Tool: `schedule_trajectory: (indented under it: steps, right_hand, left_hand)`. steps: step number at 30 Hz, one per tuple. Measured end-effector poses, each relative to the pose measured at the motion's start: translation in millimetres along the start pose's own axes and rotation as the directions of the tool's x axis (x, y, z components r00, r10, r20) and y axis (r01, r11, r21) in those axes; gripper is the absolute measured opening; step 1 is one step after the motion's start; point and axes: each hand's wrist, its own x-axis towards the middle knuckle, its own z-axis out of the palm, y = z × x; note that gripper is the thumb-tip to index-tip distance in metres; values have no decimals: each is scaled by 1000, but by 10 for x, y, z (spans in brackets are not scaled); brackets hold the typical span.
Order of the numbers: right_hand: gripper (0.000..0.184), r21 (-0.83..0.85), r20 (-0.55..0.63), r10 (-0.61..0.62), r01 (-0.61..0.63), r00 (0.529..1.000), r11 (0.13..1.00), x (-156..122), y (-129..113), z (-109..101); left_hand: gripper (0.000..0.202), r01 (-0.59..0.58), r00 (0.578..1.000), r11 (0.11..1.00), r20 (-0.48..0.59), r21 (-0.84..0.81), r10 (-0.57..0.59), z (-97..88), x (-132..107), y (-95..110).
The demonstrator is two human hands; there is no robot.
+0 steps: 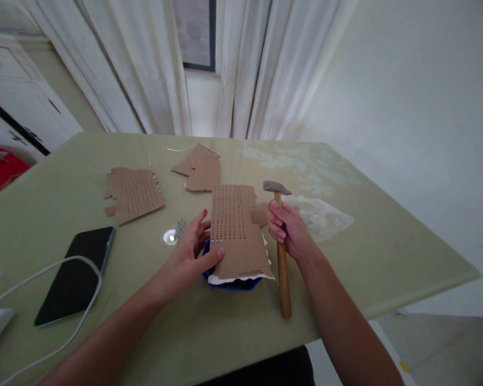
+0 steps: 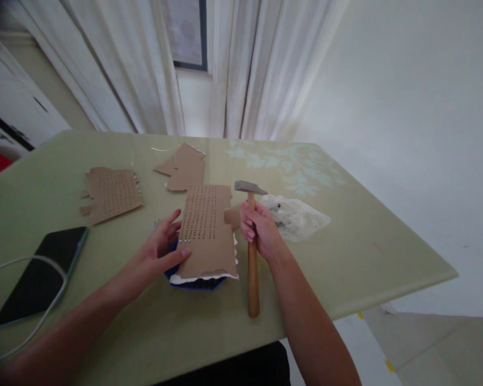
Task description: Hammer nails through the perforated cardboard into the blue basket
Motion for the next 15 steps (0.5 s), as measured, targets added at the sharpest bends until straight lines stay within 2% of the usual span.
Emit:
schedule_trajectory:
  steps: [3, 7, 12, 15]
  right_hand:
    - [52, -25, -11, 36, -36, 999, 999, -19, 58, 20]
    - [49, -63, -25, 80, -82, 996, 995, -62, 84, 99]
    - [49, -135, -43, 70, -75, 997, 988, -101, 101, 140]
    - [51, -175, -28, 94, -98, 995, 980, -109, 102, 139]
  left_hand:
    - [87, 48, 998, 998, 31, -32, -47, 14, -24, 24]
    - [62, 69, 996, 994, -45, -81, -73, 34, -49, -39]
    - [64, 167, 973, 975, -134, -146, -187, 62, -57, -167]
    - [66, 168, 966, 976, -174, -135, -191, 81, -53, -216]
